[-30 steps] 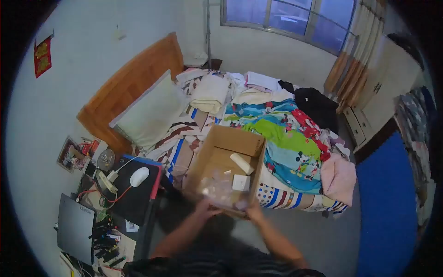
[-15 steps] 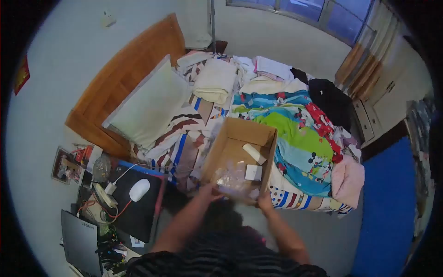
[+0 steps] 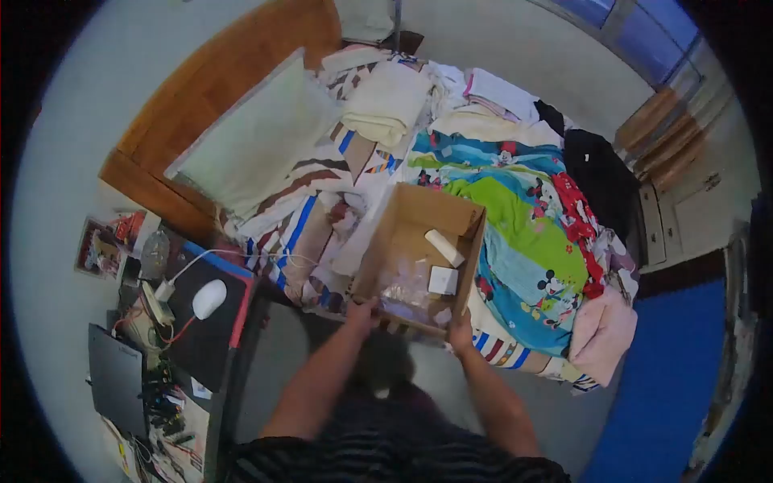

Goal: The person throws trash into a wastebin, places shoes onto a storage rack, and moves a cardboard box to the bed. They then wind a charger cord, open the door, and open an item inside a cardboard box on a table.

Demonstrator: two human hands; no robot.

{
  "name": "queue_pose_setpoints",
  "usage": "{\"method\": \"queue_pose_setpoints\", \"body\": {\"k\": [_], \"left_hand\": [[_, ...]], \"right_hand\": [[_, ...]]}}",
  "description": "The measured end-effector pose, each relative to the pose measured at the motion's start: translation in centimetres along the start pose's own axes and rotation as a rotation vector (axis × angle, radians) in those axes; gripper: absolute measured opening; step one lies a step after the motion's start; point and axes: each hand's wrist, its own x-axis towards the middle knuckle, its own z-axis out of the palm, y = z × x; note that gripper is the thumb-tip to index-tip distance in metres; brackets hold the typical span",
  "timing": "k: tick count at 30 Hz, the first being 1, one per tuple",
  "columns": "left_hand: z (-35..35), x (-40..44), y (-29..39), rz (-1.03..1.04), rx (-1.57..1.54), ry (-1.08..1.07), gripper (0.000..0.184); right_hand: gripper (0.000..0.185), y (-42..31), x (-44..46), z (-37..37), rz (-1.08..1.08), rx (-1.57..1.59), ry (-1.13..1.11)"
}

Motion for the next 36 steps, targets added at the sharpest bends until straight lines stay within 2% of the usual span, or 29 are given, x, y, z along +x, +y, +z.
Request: {"method": "queue_pose_setpoints", "body": {"k": [4,7,10,14,16,18,19,22,25,29,32,36], "left_hand": [[1.9,-0.9,-1.0,0.124,-0.002,-0.03,0.037],[2.9,-2.6,-0.5,0.123,0.589,0.155,0.037],[0.5,0.4,-3.0,-0.063,0.362,-0.144,0.047],[-0.7,0.6,-4.8,0.104,0.305,-0.044,0.06],[-0.2,-1.1,-3.5,0.115,0.323,0.051,0.061],[-1.4,-0.2,-3.7,0.317,0.467,0.013,0.051],[-1.8,-0.5,-3.2,0.362,0.479,0.016,0.045],[-2.2,-3.3,0.0,0.392,0.399,0.067,0.029],[-3.4,-7.3,4.1,0.477,0.222,-0.071,0.025],[-7.6,-9.2,6.7,0.562,-0.026,-0.075,0.023],[-11.1,-12.2,9.3,0.601,-0.103,-0.065,0.024],[-18.5,-14.7,10.6,0.709,-0.136,-0.074,0.024]], "right_hand": [[0.062,1.4,0.9,-0.9,0.057,-0.112,-0.051],[0.061,1.6,0.4,-1.5,0.04,-0.006,-0.073],[0.056,1.4,0.5,-1.9,0.025,-0.027,-0.097],[0.047,-2.8,0.6,-2.8,0.067,-0.13,-0.154],[0.042,1.3,2.4,-0.2,-0.064,-0.021,-0.135],[0.037,5.3,4.3,2.4,-0.175,0.114,-0.137],[0.036,1.7,3.2,1.6,-0.233,0.087,-0.129],[0.033,-3.3,2.7,2.6,-0.123,0.258,-0.284],[0.03,-7.9,1.5,4.1,0.023,0.392,-0.417],[0.028,-10.8,-0.2,7.8,-0.051,0.694,-0.638],[0.028,-17.1,-4.4,9.7,0.107,0.85,-0.745],[0.026,-22.1,-8.6,16.0,0.019,0.666,-0.84]]}}
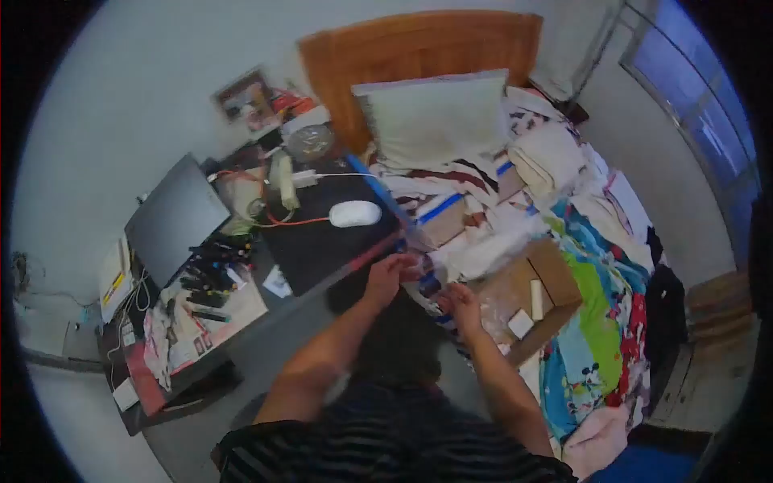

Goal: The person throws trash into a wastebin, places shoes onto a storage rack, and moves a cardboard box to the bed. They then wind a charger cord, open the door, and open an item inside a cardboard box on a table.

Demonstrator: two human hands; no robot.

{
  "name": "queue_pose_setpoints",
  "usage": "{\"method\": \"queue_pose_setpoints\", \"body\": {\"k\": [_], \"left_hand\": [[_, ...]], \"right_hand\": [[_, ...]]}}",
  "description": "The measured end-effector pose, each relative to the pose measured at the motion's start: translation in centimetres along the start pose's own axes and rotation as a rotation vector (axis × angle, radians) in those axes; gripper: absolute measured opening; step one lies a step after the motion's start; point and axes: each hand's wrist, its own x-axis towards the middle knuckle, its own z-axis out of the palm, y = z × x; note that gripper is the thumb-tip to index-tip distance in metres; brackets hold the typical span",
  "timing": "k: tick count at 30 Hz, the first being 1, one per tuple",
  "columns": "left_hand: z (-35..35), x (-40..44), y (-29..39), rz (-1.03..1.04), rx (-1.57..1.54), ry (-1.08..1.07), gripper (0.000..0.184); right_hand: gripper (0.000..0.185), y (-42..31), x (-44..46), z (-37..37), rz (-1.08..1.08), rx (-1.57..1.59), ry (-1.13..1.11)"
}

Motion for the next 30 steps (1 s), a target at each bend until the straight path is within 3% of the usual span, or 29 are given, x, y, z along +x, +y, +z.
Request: {"method": "queue_pose_setpoints", "body": {"k": [8,13,20,23,26,30], "left_hand": [[-15.1,-3.1,6.1,0.008,0.127,0.214,0.026],[-21.3,-4.3,5.7,-0.03,0.269,0.303,0.032],[-24.9,-4.7,4.3,-0.054,0.369,0.297,0.042],[-24.4,-5.1,3.6,-0.062,0.48,0.314,0.045],[-23.1,-5.2,5.3,-0.059,0.457,0.372,0.045],[-22.4,-3.9,5.0,0.027,0.514,0.439,0.042]], "right_hand": [[0.021,0.0,3.2,17.7,0.091,-0.187,-0.193],[0.022,2.5,5.2,23.2,-0.115,-0.429,-0.222],[0.031,5.1,9.0,25.2,-0.17,-0.536,-0.255],[0.037,3.7,9.8,26.1,-0.366,-0.826,-0.31],[0.045,2.3,10.8,26.6,-0.252,-0.858,-0.348],[0.051,2.7,13.1,25.7,-0.357,-0.88,-0.448]]}}
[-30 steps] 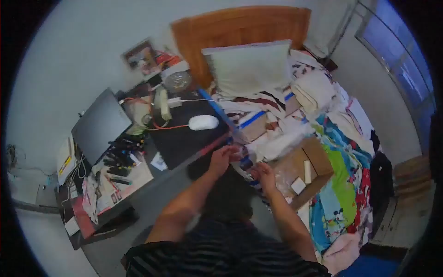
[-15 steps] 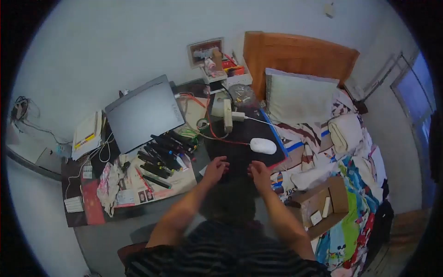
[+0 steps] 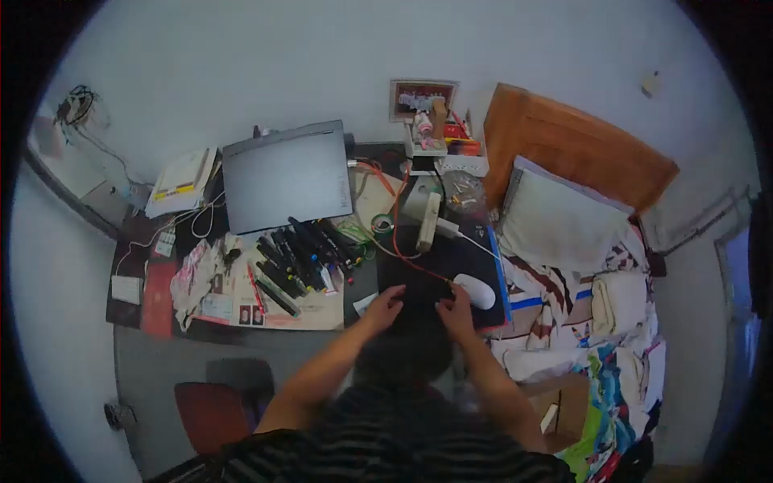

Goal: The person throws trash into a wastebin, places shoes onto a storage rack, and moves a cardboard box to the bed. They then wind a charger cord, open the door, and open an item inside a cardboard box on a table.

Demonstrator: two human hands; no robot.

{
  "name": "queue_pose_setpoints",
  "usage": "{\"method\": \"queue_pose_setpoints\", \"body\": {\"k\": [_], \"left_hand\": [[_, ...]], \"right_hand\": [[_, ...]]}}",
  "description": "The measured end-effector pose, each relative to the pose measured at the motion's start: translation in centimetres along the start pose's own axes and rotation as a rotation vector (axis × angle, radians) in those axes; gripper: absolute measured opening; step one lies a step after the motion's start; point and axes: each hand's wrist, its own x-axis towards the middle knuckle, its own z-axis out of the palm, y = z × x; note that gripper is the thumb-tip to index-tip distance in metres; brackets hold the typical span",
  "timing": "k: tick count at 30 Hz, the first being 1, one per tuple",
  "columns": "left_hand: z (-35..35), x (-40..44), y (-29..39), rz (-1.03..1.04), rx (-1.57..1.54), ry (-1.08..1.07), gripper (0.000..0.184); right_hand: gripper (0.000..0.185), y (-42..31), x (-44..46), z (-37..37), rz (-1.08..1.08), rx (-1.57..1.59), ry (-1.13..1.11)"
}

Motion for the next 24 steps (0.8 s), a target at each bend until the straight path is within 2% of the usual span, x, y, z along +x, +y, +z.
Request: {"method": "queue_pose_setpoints", "body": {"k": [4,7,10,13,16,19,20,23,24], "left_hand": [[1.4,-0.5,1.0,-0.013,-0.025,0.098,0.036],[1.6,-1.5,1.9,-0.174,-0.017,0.099,0.033],[2.2,-3.1,0.2,0.094,-0.065,0.25,0.03],[1.6,-4.9,-0.6,0.043,-0.183,0.345,0.027],[0.0,-6.6,-1.3,0.088,-0.195,0.41,0.026],[-2.4,-8.6,-0.8,0.014,-0.211,0.421,0.027],[-2.9,-8.9,-2.6,0.073,-0.298,0.441,0.027],[-5.3,-10.0,-2.3,0.016,-0.384,0.466,0.025],[-6.2,-10.5,-2.4,0.032,-0.288,0.467,0.024]], "right_hand": [[0.053,1.2,1.1,-0.5,-0.059,0.003,-0.083],[0.05,0.7,1.4,-0.3,-0.024,0.048,-0.175],[0.042,-0.7,1.2,0.4,0.041,0.182,-0.282],[0.034,-2.1,1.5,2.1,0.032,0.221,-0.416],[0.031,-2.9,2.1,4.4,-0.046,0.216,-0.487],[0.032,-3.1,3.9,7.3,-0.174,0.142,-0.445],[0.033,-3.2,4.7,8.0,-0.222,0.103,-0.414],[0.037,-5.3,7.2,9.8,-0.38,-0.162,-0.286],[0.039,-6.0,7.8,10.4,-0.4,-0.268,-0.255]]}}
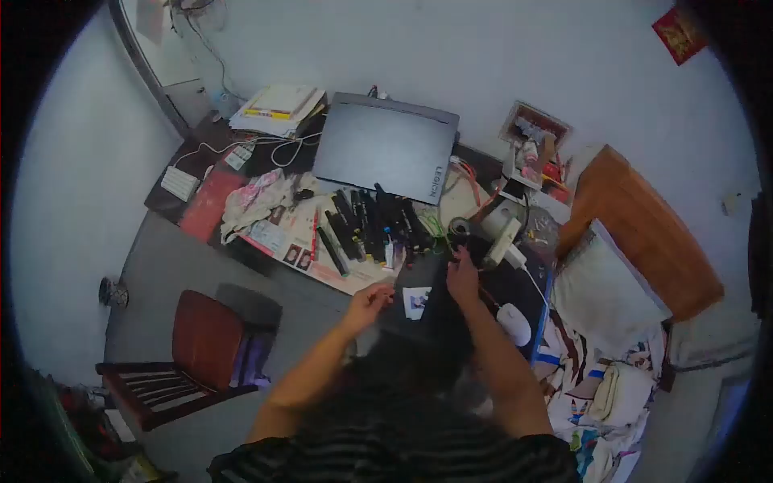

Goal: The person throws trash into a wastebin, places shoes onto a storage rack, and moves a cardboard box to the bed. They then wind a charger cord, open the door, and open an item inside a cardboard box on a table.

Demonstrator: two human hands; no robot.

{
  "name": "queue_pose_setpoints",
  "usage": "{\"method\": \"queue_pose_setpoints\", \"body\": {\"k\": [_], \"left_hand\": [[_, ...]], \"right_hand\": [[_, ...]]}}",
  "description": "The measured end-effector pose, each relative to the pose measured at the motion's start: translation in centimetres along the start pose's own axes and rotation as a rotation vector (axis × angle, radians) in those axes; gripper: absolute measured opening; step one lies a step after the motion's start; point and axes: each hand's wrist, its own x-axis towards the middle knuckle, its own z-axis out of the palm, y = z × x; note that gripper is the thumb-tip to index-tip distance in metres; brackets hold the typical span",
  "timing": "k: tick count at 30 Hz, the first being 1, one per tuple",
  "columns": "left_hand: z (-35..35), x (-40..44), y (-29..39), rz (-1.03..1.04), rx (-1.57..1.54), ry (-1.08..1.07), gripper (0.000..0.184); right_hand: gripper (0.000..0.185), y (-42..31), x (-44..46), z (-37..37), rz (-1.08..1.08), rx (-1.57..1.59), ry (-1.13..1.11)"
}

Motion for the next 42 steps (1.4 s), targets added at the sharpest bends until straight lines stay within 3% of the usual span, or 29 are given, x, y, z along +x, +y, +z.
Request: {"method": "queue_pose_setpoints", "body": {"k": [5,9,12,14,16,19,20,22,24,25,27,28,29,30,32,34,36,38,42], "left_hand": [[-4.6,0.4,-0.4,0.022,-0.125,0.021,0.023],[-10.1,1.4,-0.4,0.038,-0.088,-0.009,0.023],[-14.0,2.6,-2.1,0.027,-0.016,0.042,0.023],[-15.9,3.0,-0.5,0.011,-0.036,0.08,0.022],[-17.5,4.0,-1.6,0.02,-0.056,0.118,0.022],[-19.0,4.5,0.0,-0.007,-0.004,0.037,0.023],[-18.8,4.7,-0.1,-0.085,-0.028,0.061,0.023],[-18.9,4.6,1.1,-0.017,-0.018,-0.059,0.023],[-18.5,4.1,2.0,-0.054,-0.062,-0.175,0.023],[-18.4,3.6,2.6,0.014,0.012,-0.276,0.023],[-18.0,2.2,3.4,0.148,0.164,-0.461,0.022],[-17.9,1.5,2.5,0.139,0.268,-0.532,0.023],[-17.5,0.2,2.4,0.092,0.251,-0.556,0.022],[-17.1,-1.2,2.5,0.044,0.234,-0.582,0.021],[-16.4,-3.4,2.4,-0.013,0.234,-0.62,0.022],[-16.6,-5.8,1.7,-0.043,0.262,-0.643,0.026],[-17.0,-8.2,0.8,-0.1,0.261,-0.588,0.026],[-17.1,-10.1,1.9,-0.286,0.25,-0.533,0.026],[-17.2,-14.1,0.9,-0.329,0.113,-0.388,0.027]], "right_hand": [[0.046,-0.8,4.5,1.8,0.063,-0.332,0.018],[0.042,-2.4,6.7,2.6,0.298,-0.427,-0.127],[0.039,0.7,7.9,4.9,0.207,-0.609,-0.038],[0.035,1.8,8.9,5.6,0.425,-0.431,0.061],[0.036,-0.6,9.1,5.3,0.479,-0.557,-0.013],[0.038,-0.4,8.5,5.6,0.409,-0.454,0.045],[0.037,-0.5,8.0,5.8,0.306,-0.429,0.118],[0.034,-2.5,6.8,6.4,0.09,-0.378,0.258],[0.026,-5.6,4.7,6.4,-0.131,-0.323,0.177],[0.019,-7.3,3.1,6.2,-0.068,-0.195,0.005],[0.022,-9.0,-1.1,6.7,0.045,0.025,-0.31],[0.023,-12.1,-2.9,5.4,0.095,-0.079,-0.566],[0.025,-10.7,-4.9,6.2,0.111,-0.165,-0.773],[0.03,-10.7,-6.8,6.0,-0.03,-0.176,-0.966],[0.032,-11.9,-9.4,6.4,-0.087,-0.517,-1.335],[0.03,-5.8,-15.0,6.9,-0.014,-0.383,-1.224],[0.031,-1.3,-17.9,7.1,0.008,-0.433,-1.344],[0.031,1.3,-19.3,7.2,0.086,-0.451,-1.406],[0.031,3.4,-20.0,8.3,0.149,-0.477,-1.451]]}}
